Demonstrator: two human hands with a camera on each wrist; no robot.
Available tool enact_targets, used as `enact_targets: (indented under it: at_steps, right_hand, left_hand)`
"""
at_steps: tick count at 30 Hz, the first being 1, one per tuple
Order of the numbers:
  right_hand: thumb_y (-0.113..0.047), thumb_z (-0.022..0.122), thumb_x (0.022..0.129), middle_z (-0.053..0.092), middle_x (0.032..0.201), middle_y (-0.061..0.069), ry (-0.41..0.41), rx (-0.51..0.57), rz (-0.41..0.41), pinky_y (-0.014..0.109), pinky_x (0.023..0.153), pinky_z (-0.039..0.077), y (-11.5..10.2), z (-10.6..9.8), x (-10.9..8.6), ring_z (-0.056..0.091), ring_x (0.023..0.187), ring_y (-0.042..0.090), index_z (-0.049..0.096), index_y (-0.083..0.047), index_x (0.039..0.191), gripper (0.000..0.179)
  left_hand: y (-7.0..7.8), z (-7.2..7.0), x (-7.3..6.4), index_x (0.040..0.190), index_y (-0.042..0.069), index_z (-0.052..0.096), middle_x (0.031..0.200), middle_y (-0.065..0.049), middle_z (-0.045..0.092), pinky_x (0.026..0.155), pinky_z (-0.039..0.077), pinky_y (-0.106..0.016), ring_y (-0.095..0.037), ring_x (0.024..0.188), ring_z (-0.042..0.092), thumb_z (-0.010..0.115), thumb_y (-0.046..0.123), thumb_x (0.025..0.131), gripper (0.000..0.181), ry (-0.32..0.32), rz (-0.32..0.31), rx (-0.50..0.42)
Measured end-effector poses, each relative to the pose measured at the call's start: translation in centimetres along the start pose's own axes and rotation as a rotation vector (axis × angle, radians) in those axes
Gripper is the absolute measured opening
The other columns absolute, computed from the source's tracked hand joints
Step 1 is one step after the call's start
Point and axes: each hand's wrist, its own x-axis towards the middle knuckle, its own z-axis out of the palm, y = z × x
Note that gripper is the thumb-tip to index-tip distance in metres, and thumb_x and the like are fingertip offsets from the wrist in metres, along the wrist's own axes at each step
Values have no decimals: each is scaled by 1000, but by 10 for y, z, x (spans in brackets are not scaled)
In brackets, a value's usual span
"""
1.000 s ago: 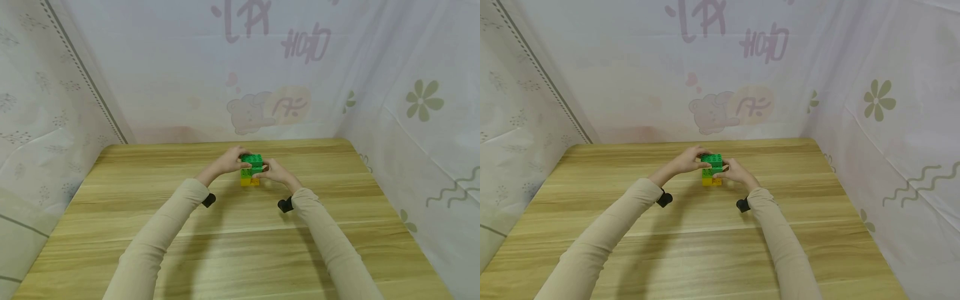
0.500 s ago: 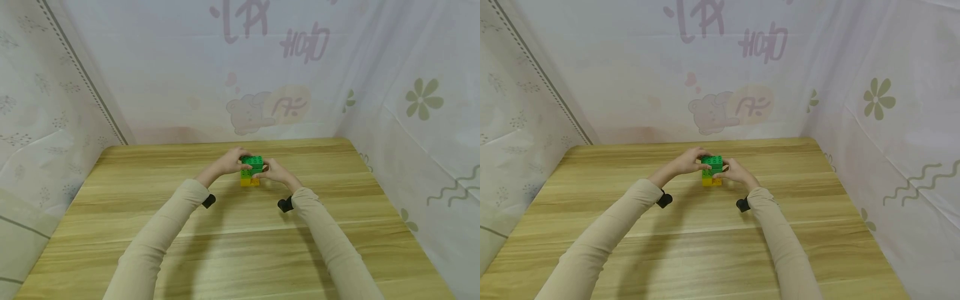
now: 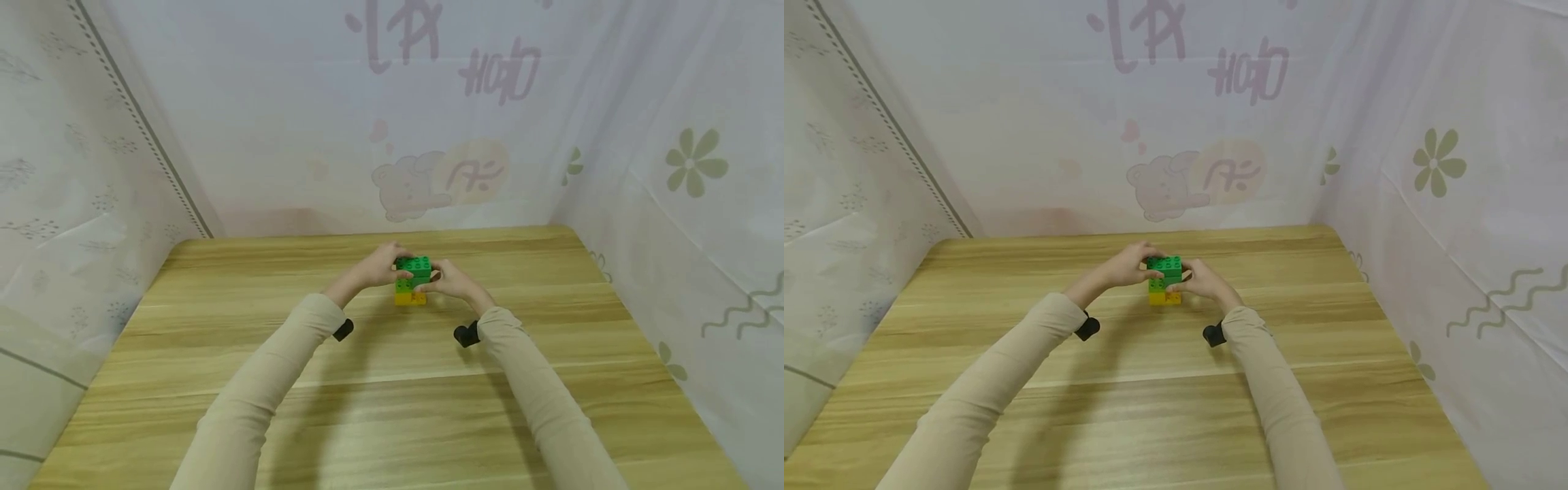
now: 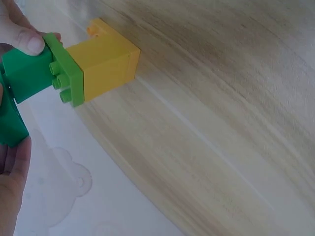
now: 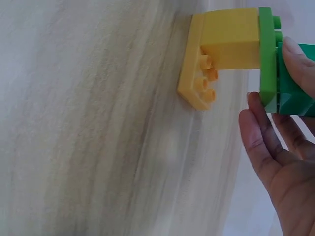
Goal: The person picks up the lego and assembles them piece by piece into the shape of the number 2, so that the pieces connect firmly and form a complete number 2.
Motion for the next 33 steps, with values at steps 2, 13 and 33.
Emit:
enact_targets:
  at_steps: [2,13,33]
  right_hand:
    - [-10,66,83,61,115,16,-1,-5,5,36,83,51,-1,0,0,58,99,27,53,-3,122,42]
    - [-7,65,83,65,108,15,13,-32,24,34,79,51,-5,3,-1,59,93,27,56,-3,118,37]
    - [-11,67,82,57,111,17,9,-26,46,34,82,52,-6,0,0,59,98,27,55,-1,120,41]
  left_hand:
    - [1,-1,0,123,-3,53,117,-19,51,82,48,-34,-26,98,51,61,16,88,40,-7,1,3]
    - [5,-1,1,122,-2,54,114,-18,51,83,48,-32,-23,96,50,62,15,87,40,-40,-43,10]
    - [-3,5,-4,121,1,55,110,-17,50,79,43,-35,-24,93,45,61,22,88,40,30,-16,-29]
